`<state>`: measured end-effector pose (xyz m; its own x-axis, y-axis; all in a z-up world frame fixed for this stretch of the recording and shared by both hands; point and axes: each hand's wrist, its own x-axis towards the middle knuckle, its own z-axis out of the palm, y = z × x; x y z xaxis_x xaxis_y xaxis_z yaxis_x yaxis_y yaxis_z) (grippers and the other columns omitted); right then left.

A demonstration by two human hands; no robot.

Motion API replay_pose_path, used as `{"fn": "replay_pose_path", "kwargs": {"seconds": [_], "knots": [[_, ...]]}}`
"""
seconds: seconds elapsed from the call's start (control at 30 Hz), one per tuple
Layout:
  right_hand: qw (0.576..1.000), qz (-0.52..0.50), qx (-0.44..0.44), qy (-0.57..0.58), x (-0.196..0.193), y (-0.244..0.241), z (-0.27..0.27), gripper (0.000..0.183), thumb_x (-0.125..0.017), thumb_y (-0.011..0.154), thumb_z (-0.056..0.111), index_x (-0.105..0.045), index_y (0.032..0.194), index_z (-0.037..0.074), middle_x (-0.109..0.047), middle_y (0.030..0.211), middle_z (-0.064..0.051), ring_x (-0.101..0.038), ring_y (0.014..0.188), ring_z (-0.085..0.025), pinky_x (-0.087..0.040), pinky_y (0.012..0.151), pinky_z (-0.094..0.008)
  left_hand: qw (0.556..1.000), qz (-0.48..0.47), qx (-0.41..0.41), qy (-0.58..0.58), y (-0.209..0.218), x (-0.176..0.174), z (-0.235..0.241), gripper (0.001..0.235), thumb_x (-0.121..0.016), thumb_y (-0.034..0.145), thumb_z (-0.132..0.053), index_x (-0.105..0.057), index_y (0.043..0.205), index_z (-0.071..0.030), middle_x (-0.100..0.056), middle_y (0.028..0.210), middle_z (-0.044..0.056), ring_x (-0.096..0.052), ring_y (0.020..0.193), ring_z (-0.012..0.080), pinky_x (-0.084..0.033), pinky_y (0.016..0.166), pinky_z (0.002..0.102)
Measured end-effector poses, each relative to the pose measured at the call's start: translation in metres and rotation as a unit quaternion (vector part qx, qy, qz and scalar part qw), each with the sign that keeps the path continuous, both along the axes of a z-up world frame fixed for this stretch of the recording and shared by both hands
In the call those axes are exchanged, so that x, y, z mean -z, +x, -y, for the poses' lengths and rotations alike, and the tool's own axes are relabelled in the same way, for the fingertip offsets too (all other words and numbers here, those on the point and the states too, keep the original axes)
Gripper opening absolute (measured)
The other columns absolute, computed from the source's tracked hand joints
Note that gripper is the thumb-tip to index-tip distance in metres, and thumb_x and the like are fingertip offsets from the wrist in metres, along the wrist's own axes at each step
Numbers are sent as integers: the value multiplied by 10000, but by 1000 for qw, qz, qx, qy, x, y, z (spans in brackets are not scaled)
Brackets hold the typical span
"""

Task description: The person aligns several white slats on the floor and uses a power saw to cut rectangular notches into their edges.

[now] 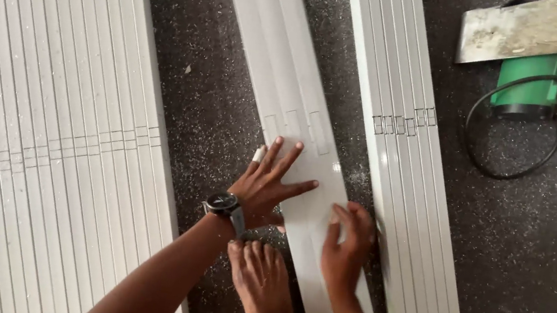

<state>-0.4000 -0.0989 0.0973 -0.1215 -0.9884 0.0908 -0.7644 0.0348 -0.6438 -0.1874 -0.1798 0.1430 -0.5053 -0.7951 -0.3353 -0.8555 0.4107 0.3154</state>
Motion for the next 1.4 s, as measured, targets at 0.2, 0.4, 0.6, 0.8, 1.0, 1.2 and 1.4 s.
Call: {"fn": "replay_pose_path", "kwargs": {"seconds": [0.2,0.4,0.6,0.8,1.0,1.2,1.4], "knots": [[995,97,-17,29,-11,7,-10,303,-576,974,120,-679,1254,70,-526,1449,-162,-467,1383,-347,-379,1129,-495,997,-44,-32,45,16,0,8,1191,-965,522,-469,-346,1540,-449,53,1684,126,-26,1556,401,-222,1183,590],[987,138,-14,83,-17,20,-18,356,-522,1015,255,-664,1291,82,-459,1520,-196,-383,1442,-390,-306,1158,-533,999,-24,-8,41,27,5,7,1060,-934,621,-431,-372,1520,-435,1,1682,124,-36,1544,365,-230,1156,553],[997,-53,14,48,-6,-26,12,553,-493,1042,339,-471,1501,32,-365,1619,-184,-336,1509,-411,-279,1209,-599,997,-9,-18,73,26,-9,17,1040,-897,658,-426,-349,1541,-458,17,1714,91,-12,1554,343,-215,1192,531],[975,-219,-43,-13,-15,-17,-2,674,-512,1009,342,-371,1511,-86,-313,1618,-275,-286,1499,-471,-225,1169,-674,996,12,-24,81,22,-13,8,1021,-878,675,-445,-320,1530,-464,58,1694,65,7,1560,327,-183,1201,525],[992,-116,-35,-35,12,-10,5,542,-513,1059,247,-424,1525,-16,-419,1596,-220,-377,1498,-408,-306,1208,-573,996,33,-15,85,18,-9,0,1038,-885,684,-444,-299,1540,-457,77,1686,66,18,1550,317,-157,1217,531],[994,-101,1,-35,19,0,33,499,-539,1047,224,-470,1500,26,-491,1532,-203,-455,1427,-385,-351,1176,-535,996,23,-34,79,18,-17,4,1059,-916,644,-400,-328,1524,-439,72,1691,73,23,1564,319,-176,1206,513],[993,-100,-52,-20,7,6,16,528,-539,1027,240,-458,1506,34,-418,1563,-244,-419,1431,-426,-355,1135,-564,995,-4,-34,90,23,-10,5,1046,-930,651,-370,-363,1529,-438,72,1694,56,25,1563,307,-194,1210,547]]}}
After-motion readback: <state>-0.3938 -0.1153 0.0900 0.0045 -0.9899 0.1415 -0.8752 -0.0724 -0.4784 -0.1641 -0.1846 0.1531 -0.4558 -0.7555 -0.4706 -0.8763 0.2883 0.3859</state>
